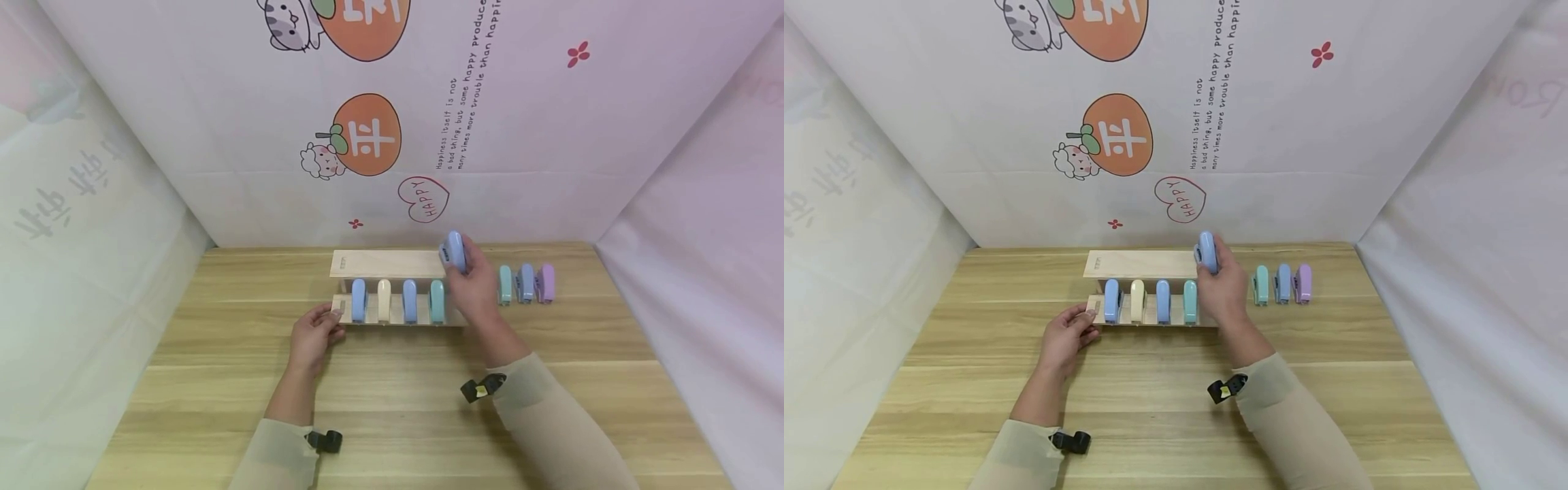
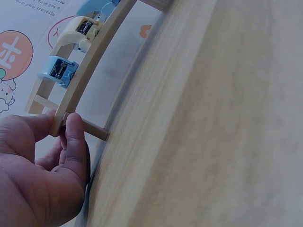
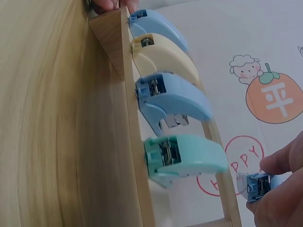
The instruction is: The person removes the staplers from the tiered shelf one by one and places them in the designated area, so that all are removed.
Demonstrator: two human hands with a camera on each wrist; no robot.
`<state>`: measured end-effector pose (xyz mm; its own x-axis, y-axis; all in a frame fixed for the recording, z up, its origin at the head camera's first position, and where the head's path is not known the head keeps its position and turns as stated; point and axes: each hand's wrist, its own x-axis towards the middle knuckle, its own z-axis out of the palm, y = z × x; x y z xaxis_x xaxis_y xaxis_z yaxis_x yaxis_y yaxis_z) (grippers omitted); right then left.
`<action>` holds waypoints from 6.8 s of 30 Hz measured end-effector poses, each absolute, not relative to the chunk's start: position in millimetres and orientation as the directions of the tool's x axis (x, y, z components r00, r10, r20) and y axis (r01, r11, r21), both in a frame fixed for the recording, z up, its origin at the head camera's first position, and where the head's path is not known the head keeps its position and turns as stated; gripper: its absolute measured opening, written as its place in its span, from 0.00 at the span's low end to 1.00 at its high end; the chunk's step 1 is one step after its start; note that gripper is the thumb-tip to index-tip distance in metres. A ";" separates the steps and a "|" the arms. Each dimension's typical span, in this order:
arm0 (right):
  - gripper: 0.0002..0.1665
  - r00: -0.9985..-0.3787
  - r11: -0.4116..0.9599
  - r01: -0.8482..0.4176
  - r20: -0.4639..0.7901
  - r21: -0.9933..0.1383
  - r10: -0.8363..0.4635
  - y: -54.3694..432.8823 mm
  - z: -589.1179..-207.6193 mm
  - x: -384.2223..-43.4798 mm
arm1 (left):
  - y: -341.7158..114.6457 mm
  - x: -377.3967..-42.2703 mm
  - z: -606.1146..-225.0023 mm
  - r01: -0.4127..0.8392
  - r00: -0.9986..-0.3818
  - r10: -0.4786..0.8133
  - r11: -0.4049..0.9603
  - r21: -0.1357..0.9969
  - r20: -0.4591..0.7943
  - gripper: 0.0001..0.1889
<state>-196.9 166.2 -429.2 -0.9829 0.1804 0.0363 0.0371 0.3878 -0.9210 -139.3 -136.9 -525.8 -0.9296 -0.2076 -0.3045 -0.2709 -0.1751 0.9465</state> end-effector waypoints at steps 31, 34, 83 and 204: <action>0.41 -0.969 0.408 0.062 0.043 -0.911 0.243 207.1 -428.8 -188.4 | -137.0 -139.3 -527.6 -0.275 -0.928 -0.206 -0.178 0.945 -0.309 0.23; 0.41 -0.964 0.426 0.038 0.078 -0.904 0.253 211.8 -430.6 -188.8 | -136.8 -139.0 -527.1 -0.275 -0.927 -0.210 -0.181 0.944 -0.310 0.23; 0.41 -0.930 0.364 0.067 0.074 -0.929 0.360 291.3 -461.4 -195.5 | -137.6 -139.7 -526.0 -0.270 -0.929 -0.210 -0.174 0.947 -0.304 0.23; 0.49 -0.839 0.168 0.303 -0.179 -0.938 0.515 371.3 -507.4 -185.2 | -136.4 -137.8 -525.1 -0.261 -0.937 -0.204 -0.139 0.955 -0.285 0.23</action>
